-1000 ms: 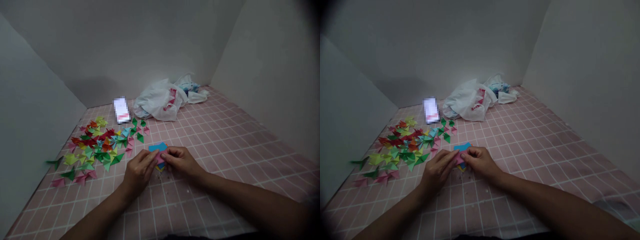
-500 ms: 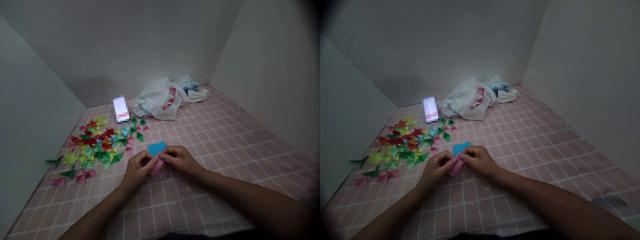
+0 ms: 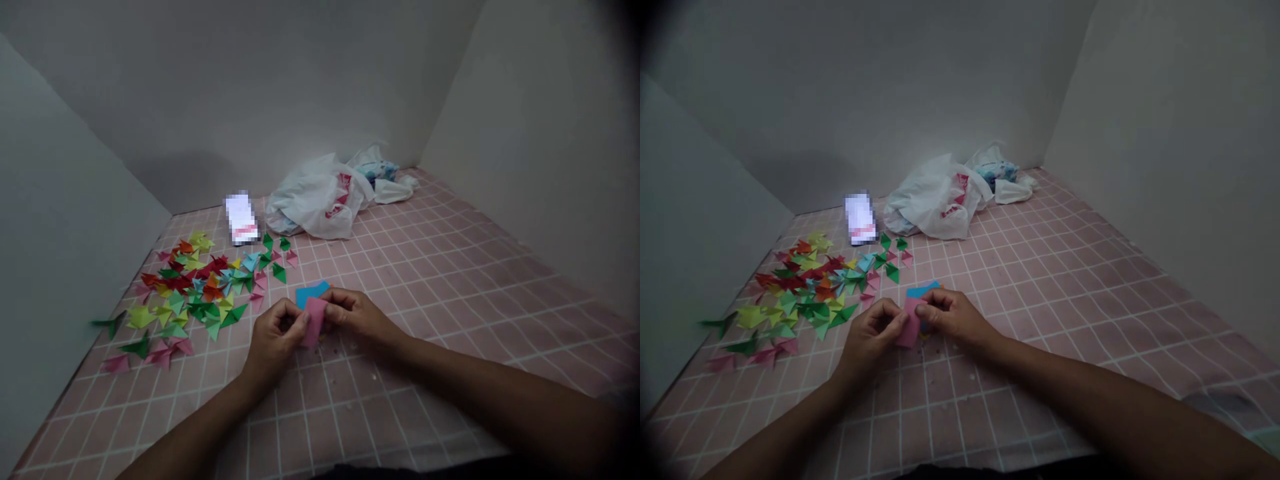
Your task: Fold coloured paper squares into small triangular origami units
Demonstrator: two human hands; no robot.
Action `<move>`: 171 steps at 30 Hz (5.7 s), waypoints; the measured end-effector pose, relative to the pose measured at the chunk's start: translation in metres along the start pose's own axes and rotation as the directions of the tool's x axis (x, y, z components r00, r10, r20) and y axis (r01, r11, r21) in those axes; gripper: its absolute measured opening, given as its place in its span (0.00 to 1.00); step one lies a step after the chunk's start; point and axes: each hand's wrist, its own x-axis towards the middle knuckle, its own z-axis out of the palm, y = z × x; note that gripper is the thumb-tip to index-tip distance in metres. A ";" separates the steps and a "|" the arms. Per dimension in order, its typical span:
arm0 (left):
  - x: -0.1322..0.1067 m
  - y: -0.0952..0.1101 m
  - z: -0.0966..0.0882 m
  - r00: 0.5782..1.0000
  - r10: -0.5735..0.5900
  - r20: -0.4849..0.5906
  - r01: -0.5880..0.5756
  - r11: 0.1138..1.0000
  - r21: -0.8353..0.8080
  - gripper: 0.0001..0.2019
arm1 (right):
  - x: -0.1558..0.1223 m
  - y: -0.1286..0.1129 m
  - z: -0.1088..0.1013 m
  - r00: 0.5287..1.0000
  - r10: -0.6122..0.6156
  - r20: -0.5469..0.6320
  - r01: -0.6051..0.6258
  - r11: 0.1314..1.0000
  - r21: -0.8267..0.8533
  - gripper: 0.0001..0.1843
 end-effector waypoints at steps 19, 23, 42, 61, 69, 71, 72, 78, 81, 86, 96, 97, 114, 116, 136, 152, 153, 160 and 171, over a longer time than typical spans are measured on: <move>-0.004 0.002 0.000 0.997 -0.047 0.067 0.052 0.996 -0.071 0.14 | -0.004 0.008 0.006 0.994 0.105 0.034 -0.109 0.988 0.112 0.21; -0.006 0.000 0.001 0.999 -0.035 0.022 0.037 0.997 -0.068 0.13 | -0.007 0.010 0.007 0.991 0.123 0.046 -0.124 0.992 0.032 0.20; -0.004 0.002 0.000 0.999 0.020 0.049 -0.023 0.998 0.053 0.13 | -0.005 0.002 0.004 0.992 -0.115 -0.050 0.110 0.989 -0.101 0.13; -0.003 0.005 0.000 0.997 0.064 0.046 -0.070 0.990 0.126 0.11 | -0.008 0.000 0.003 0.999 -0.022 -0.049 0.016 0.993 -0.114 0.16; -0.003 0.006 0.000 0.996 0.021 0.082 -0.029 0.994 0.102 0.12 | -0.007 0.001 0.005 0.997 -0.039 -0.072 0.035 0.997 -0.066 0.14; -0.003 0.006 0.000 0.992 0.020 0.121 -0.031 0.996 0.089 0.11 | -0.007 0.000 0.004 0.993 -0.059 -0.103 0.052 0.996 -0.071 0.15; -0.003 0.006 0.000 0.991 0.016 0.136 -0.029 0.995 0.090 0.10 | -0.006 0.000 0.003 0.992 -0.070 -0.110 0.062 0.996 -0.071 0.15; -0.002 0.007 0.001 0.988 0.025 0.151 -0.058 0.975 0.216 0.11 | -0.002 -0.002 -0.001 0.996 -0.068 -0.051 0.061 0.990 -0.126 0.13; -0.002 0.006 0.001 0.987 0.031 0.161 -0.070 0.968 0.241 0.11 | -0.003 -0.003 -0.001 0.992 -0.113 -0.056 0.100 0.976 -0.192 0.11; -0.001 0.002 -0.002 0.998 -0.001 0.068 -0.005 0.997 0.079 0.11 | -0.006 -0.004 0.000 0.983 -0.132 -0.124 0.109 0.978 -0.175 0.11; 0.002 0.003 -0.001 0.965 -0.184 0.187 0.190 0.982 -0.015 0.12 | -0.006 -0.005 -0.002 0.974 -0.222 -0.052 0.182 0.893 -0.411 0.09; 0.001 0.004 0.001 0.948 -0.222 0.229 0.228 0.974 -0.001 0.12 | -0.007 -0.005 -0.001 0.971 -0.236 -0.026 0.199 0.872 -0.447 0.09; 0.008 0.003 -0.003 0.966 -0.228 0.122 0.238 0.969 -0.072 0.19 | -0.002 -0.004 -0.003 0.962 -0.166 -0.218 0.124 0.973 -0.195 0.11; 0.008 0.002 -0.004 0.984 -0.165 0.072 0.170 0.984 -0.062 0.18 | -0.001 -0.005 -0.003 0.966 -0.133 -0.220 0.100 0.983 -0.153 0.12; 0.008 -0.002 -0.014 0.955 0.294 0.036 -0.281 0.863 0.419 0.10 | 0.000 -0.001 -0.002 0.992 -0.061 -0.112 0.043 0.987 -0.156 0.12; 0.010 -0.012 -0.011 0.867 0.482 0.128 -0.488 0.770 0.411 0.11 | 0.001 -0.006 -0.005 0.954 -0.271 -0.126 0.191 0.877 -0.441 0.09; 0.011 -0.012 -0.012 0.866 0.482 0.131 -0.490 0.768 0.413 0.11 | 0.002 -0.005 -0.006 0.960 -0.244 -0.139 0.168 0.895 -0.412 0.09; 0.012 -0.006 -0.013 0.896 0.434 0.098 -0.430 0.787 0.442 0.08 | 0.004 -0.007 -0.008 0.963 -0.260 -0.075 0.198 0.865 -0.461 0.09; 0.003 -0.003 -0.009 0.961 0.278 -0.018 -0.257 0.911 0.321 0.09 | 0.005 -0.005 -0.006 0.990 -0.122 -0.072 0.098 0.957 -0.273 0.14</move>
